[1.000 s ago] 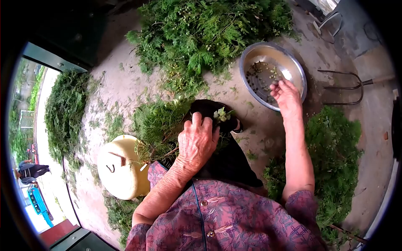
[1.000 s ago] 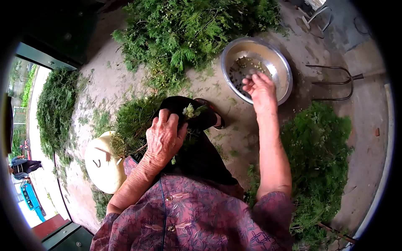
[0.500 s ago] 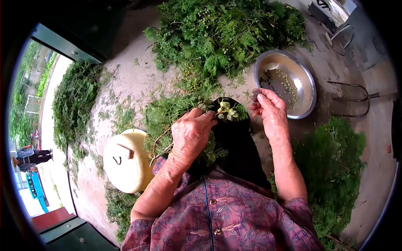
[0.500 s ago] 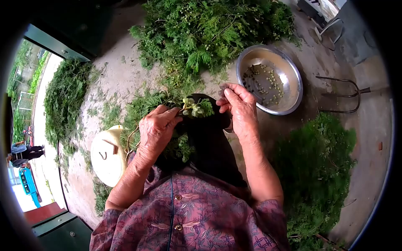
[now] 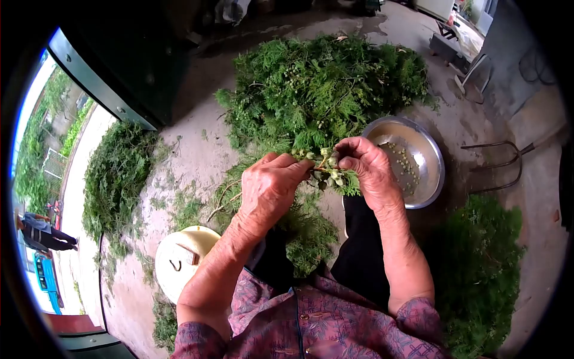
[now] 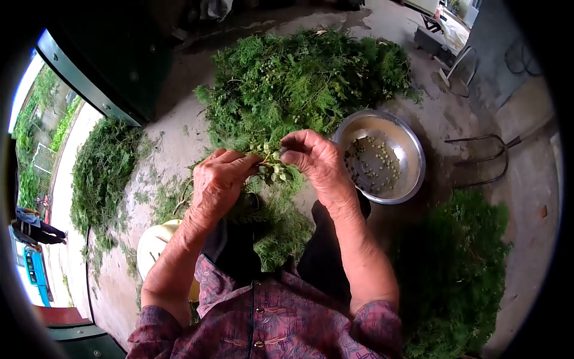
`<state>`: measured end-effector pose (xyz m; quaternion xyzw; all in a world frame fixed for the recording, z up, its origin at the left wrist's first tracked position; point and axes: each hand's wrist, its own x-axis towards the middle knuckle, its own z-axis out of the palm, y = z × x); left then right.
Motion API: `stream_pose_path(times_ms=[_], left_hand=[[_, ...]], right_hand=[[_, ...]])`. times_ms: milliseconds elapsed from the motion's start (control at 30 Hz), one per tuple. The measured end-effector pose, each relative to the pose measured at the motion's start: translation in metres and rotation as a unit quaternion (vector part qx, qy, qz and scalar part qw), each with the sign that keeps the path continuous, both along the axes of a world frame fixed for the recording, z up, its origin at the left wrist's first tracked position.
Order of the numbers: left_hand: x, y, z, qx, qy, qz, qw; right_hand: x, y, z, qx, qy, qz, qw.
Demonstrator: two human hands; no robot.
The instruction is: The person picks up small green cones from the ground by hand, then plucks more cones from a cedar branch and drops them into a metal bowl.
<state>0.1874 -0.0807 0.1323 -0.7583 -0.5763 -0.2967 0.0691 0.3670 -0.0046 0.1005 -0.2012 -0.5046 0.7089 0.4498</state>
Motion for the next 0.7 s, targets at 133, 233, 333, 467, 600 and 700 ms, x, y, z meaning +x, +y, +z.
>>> stream_pose_path(times_ms=[133,233,333,467,600,700], left_hand=[[0.002,0.027,-0.001,0.019,-0.003,-0.016,1.000],[0.000,0.052,-0.007,0.004,-0.023,-0.040,0.999],[-0.001,0.079,-0.021,0.009,-0.049,-0.062,0.997],[-0.007,0.116,-0.037,0.044,-0.086,-0.078,0.992],[-0.020,0.139,-0.053,0.046,-0.107,-0.056,0.992],[-0.020,0.153,-0.059,0.051,-0.102,-0.058,0.992]], right_hand=[[0.000,0.010,0.011,-0.038,-0.050,0.003,0.998],[-0.001,0.029,0.004,0.028,-0.083,-0.058,0.995],[-0.005,0.049,-0.006,0.081,-0.101,-0.131,0.983],[-0.005,0.084,-0.020,-0.137,0.063,-0.130,0.980],[-0.003,0.114,-0.018,-0.166,0.019,-0.111,0.980],[-0.019,0.127,-0.018,-0.045,-0.025,-0.102,0.993]])
